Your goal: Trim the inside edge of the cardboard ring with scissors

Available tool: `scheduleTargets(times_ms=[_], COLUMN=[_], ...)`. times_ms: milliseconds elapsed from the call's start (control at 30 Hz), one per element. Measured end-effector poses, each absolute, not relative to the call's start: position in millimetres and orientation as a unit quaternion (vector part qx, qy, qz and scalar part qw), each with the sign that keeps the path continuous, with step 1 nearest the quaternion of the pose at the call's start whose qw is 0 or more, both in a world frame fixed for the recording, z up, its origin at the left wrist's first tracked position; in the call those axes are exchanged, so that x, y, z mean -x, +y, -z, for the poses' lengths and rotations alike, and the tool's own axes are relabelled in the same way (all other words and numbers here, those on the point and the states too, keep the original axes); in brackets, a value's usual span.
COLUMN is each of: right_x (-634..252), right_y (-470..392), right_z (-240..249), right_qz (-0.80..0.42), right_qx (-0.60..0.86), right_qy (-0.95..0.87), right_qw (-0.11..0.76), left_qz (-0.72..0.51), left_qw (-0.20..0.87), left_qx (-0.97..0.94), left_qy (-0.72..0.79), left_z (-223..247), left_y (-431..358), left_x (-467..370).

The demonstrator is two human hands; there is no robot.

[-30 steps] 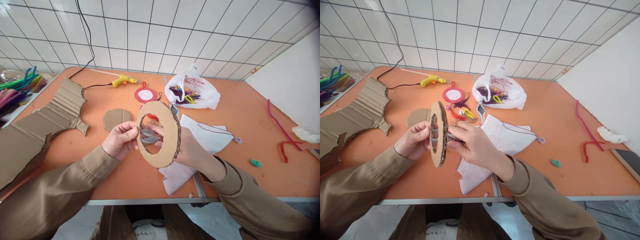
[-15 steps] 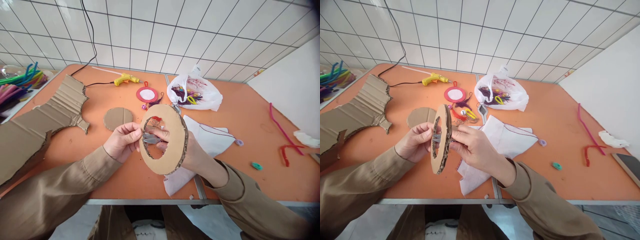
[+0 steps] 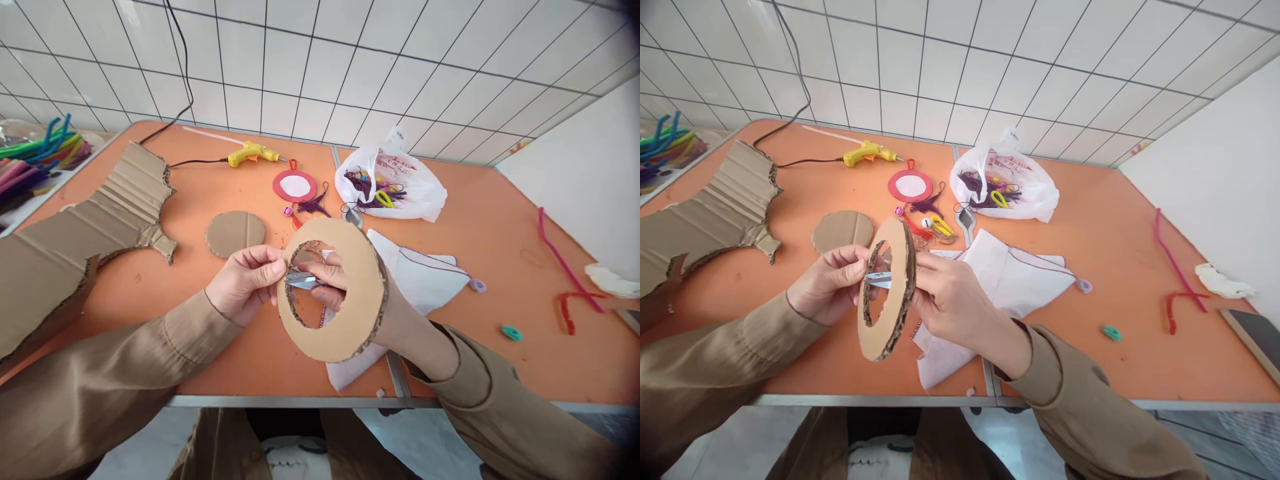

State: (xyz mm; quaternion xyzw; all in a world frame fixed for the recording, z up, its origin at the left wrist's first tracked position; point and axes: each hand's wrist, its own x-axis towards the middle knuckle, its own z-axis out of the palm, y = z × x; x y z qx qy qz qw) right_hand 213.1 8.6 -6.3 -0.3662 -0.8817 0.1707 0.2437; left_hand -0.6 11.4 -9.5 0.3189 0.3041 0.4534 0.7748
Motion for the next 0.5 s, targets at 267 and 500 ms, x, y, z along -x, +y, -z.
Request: scheduleTargets(times_ms=[267, 500], right_x=[-213.8, -217.0], right_y=[6.4, 5.6], right_z=[7.9, 14.1], right_qz=[-0.149, -0.131], right_qx=[0.344, 0.347], right_qy=[-0.884, -0.889], right_qw=[0.281, 0.269], left_qz=[-0.449, -0.448], left_qw=[0.779, 0.784], left_qx=[-0.314, -0.312], left_qy=[0.304, 0.294], left_z=[11.2, 8.8], left_y=[10.0, 9.9], left_x=[1.2, 1.3])
